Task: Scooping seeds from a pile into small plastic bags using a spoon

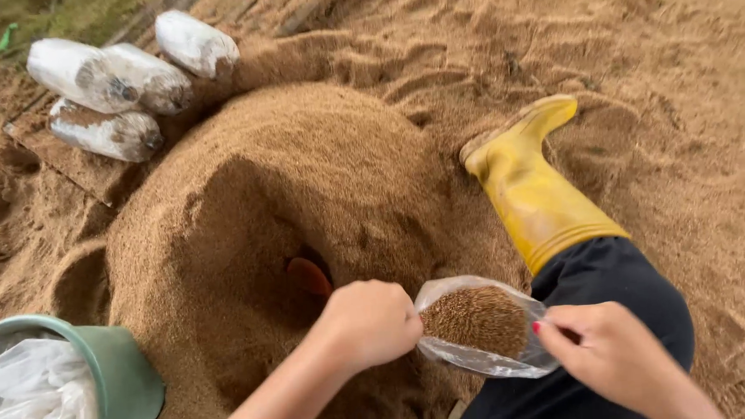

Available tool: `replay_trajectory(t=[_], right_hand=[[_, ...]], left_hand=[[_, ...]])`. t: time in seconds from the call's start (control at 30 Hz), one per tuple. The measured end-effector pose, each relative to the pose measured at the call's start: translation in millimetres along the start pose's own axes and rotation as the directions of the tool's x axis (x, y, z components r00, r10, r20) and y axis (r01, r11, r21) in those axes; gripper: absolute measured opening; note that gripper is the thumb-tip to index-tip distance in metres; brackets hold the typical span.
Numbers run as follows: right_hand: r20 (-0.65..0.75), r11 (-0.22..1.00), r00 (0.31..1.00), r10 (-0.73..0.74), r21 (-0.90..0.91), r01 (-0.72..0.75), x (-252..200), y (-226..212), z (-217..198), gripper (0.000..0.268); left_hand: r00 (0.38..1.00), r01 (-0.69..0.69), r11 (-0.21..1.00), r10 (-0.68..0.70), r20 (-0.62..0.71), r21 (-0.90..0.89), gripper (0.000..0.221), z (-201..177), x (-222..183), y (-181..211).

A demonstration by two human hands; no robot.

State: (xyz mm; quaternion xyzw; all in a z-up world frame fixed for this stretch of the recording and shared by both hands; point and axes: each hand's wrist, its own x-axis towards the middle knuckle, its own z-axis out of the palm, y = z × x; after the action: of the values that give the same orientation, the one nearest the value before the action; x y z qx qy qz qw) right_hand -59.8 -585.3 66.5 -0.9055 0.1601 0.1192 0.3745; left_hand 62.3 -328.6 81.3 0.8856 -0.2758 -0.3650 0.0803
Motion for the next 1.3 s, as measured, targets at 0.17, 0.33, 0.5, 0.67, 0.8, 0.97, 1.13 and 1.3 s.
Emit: replay_trajectory(t=[0.17, 0.33, 0.5, 0.67, 0.8, 0.97, 1.13, 1.3], right_hand=[[0.146, 0.884, 0.96, 0.237, -0.442, -0.151, 21.0, -32.0, -2.4, 0.023], [-0.124, 0.937, 0.984, -0.126, -0.342, 0.077, 56.1, 9.8, 55.6, 0.021], [0.042, 0.885, 0.985, 0.168, -0.447, -0.132, 80.1, -14.2, 20.2, 0.063], [0.142, 0.903, 0.972, 0.185, -0.415, -0.111, 97.2, 35.2, 66.2, 0.028], [0.079, 0.879, 0.995, 0.054, -0.476, -0.01, 55.8, 9.8, 45.1, 0.027], [0.125, 0.795, 0.979, 0.158, -0.605, -0.051, 54.6, 16.9, 37.5, 0.031], [-0.021, 0.824, 0.992, 0.121, -0.555, -0.113, 66.9, 28.1, 49.2, 0.028], [0.018, 0.823, 0.936, 0.352, -0.482, -0.301, 69.9, 28.8, 40.0, 0.074]], left_hand=[[0.991, 0.103, 0.992, -0.096, 0.098, -0.074, 0.042, 6.4, 19.7, 3.3], [0.996, 0.054, 0.998, -0.051, 0.068, -0.042, 0.023, 88.9, 69.3, 2.0], [0.981, -0.041, 0.999, 0.041, -0.187, 0.003, 0.034, 57.3, 39.7, 18.4], [0.973, -0.194, 0.981, 0.192, -0.131, 0.0, 0.038, 96.4, 60.1, 25.8], [0.964, -0.259, 0.966, 0.259, -0.056, 0.006, 0.011, 45.8, 7.4, 23.2], [0.989, -0.15, 0.988, 0.149, 0.02, 0.022, 0.029, 13.1, -3.9, 20.4], [0.987, 0.069, 0.985, -0.043, 0.157, -0.161, 0.086, 46.0, 36.5, 25.4], [0.999, 0.028, 0.98, -0.021, 0.039, -0.199, 0.092, 88.0, 56.5, 52.9]])
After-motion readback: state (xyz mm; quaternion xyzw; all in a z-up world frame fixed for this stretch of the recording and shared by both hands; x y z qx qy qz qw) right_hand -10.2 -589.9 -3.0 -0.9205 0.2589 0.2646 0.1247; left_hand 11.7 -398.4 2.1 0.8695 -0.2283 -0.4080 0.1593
